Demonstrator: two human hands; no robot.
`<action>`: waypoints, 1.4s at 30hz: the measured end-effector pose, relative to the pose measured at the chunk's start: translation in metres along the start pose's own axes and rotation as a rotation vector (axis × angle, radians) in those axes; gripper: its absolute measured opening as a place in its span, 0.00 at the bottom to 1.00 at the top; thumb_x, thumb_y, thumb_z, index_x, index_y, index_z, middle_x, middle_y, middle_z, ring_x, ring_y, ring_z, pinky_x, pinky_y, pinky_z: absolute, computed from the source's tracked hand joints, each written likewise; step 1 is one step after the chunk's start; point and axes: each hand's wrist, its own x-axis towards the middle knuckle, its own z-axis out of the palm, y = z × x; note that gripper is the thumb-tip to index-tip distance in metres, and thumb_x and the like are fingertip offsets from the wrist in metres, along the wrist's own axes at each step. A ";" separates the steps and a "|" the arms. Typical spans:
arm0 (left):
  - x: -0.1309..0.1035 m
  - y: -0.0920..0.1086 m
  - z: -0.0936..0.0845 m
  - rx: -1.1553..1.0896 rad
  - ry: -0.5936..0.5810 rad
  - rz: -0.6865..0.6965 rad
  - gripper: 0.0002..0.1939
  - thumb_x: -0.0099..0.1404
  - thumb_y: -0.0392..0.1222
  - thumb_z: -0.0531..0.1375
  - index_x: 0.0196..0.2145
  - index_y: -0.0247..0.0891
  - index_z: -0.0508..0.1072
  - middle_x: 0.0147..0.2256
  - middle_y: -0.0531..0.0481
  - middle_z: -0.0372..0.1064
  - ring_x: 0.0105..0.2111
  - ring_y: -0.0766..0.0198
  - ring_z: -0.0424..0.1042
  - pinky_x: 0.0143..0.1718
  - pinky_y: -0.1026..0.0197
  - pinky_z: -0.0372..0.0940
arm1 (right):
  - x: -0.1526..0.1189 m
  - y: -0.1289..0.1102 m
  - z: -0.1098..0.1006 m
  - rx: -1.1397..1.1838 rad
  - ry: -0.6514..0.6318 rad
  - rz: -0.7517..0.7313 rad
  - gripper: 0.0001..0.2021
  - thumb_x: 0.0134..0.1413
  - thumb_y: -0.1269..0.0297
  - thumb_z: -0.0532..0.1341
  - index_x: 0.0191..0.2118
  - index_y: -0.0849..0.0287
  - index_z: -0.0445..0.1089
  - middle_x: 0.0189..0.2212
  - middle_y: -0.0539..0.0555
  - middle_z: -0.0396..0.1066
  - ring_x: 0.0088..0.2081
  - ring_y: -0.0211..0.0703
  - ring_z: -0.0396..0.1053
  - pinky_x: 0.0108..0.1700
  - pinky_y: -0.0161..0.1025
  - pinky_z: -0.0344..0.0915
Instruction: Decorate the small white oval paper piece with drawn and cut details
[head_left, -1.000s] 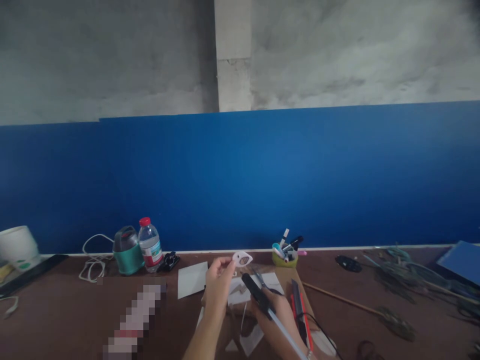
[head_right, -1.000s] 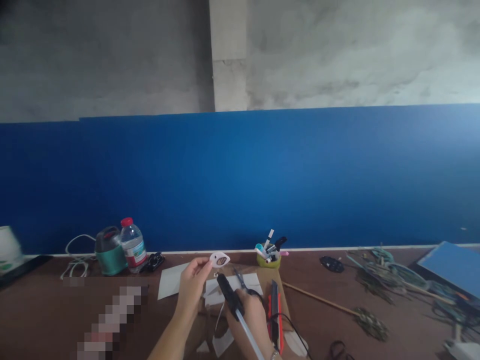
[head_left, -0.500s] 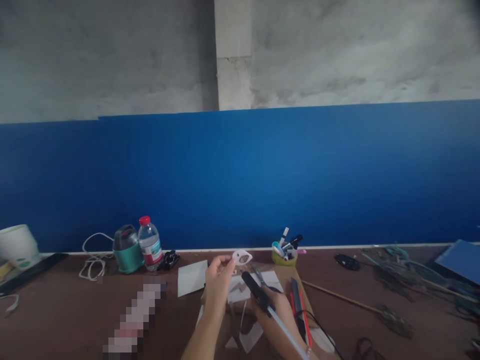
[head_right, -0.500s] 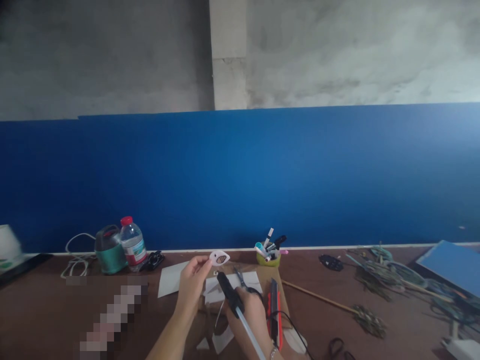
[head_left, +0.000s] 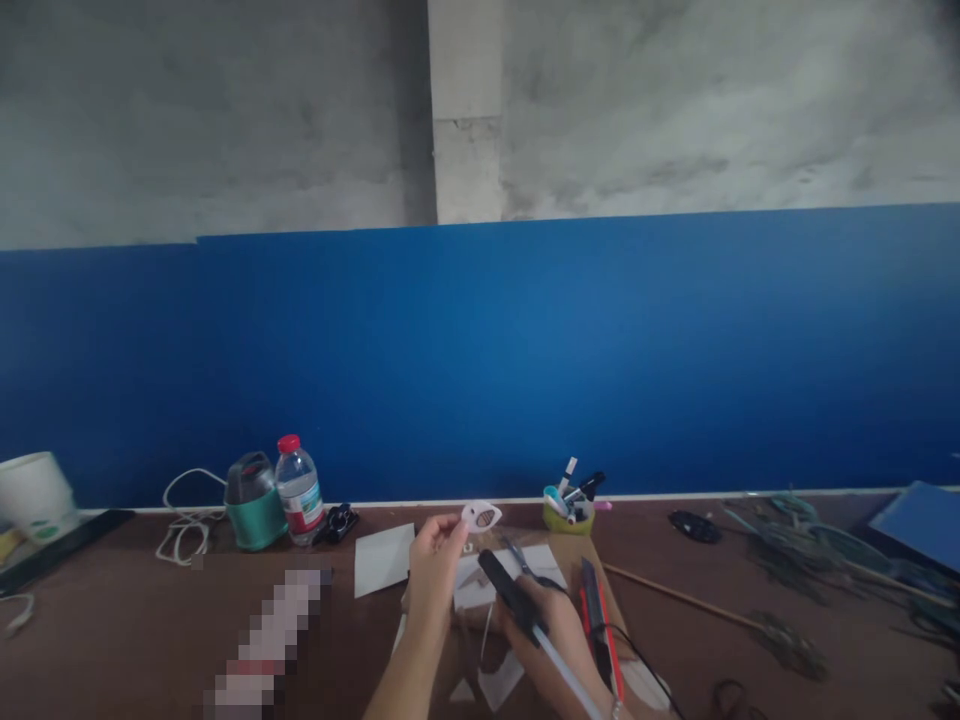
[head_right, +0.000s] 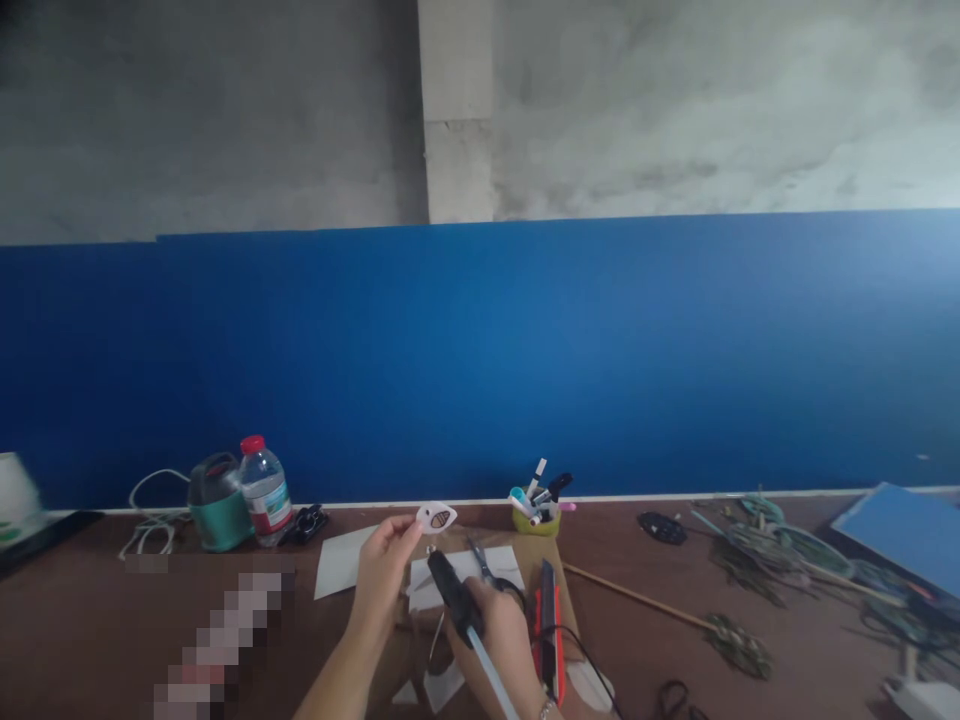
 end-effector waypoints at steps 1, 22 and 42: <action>0.000 0.000 0.000 -0.006 0.008 -0.004 0.19 0.43 0.53 0.66 0.27 0.34 0.74 0.27 0.46 0.74 0.30 0.59 0.72 0.32 0.62 0.63 | 0.000 0.000 -0.002 -0.015 0.004 -0.010 0.05 0.45 0.64 0.55 0.24 0.57 0.66 0.19 0.51 0.71 0.25 0.42 0.69 0.27 0.32 0.55; -0.008 0.004 0.001 -0.061 -0.005 -0.059 0.14 0.46 0.48 0.65 0.28 0.35 0.73 0.29 0.45 0.76 0.33 0.56 0.74 0.34 0.60 0.65 | 0.023 0.131 -0.122 -0.628 -0.218 0.349 0.27 0.40 0.82 0.53 0.48 0.56 0.69 0.44 0.63 0.73 0.45 0.53 0.70 0.41 0.42 0.59; 0.001 0.004 -0.005 -0.087 0.042 -0.036 0.16 0.46 0.48 0.65 0.29 0.34 0.73 0.30 0.44 0.76 0.35 0.56 0.72 0.36 0.61 0.63 | 0.049 -0.013 0.013 -0.398 -0.103 -0.019 0.08 0.48 0.64 0.58 0.32 0.55 0.74 0.39 0.56 0.72 0.47 0.52 0.63 0.45 0.43 0.53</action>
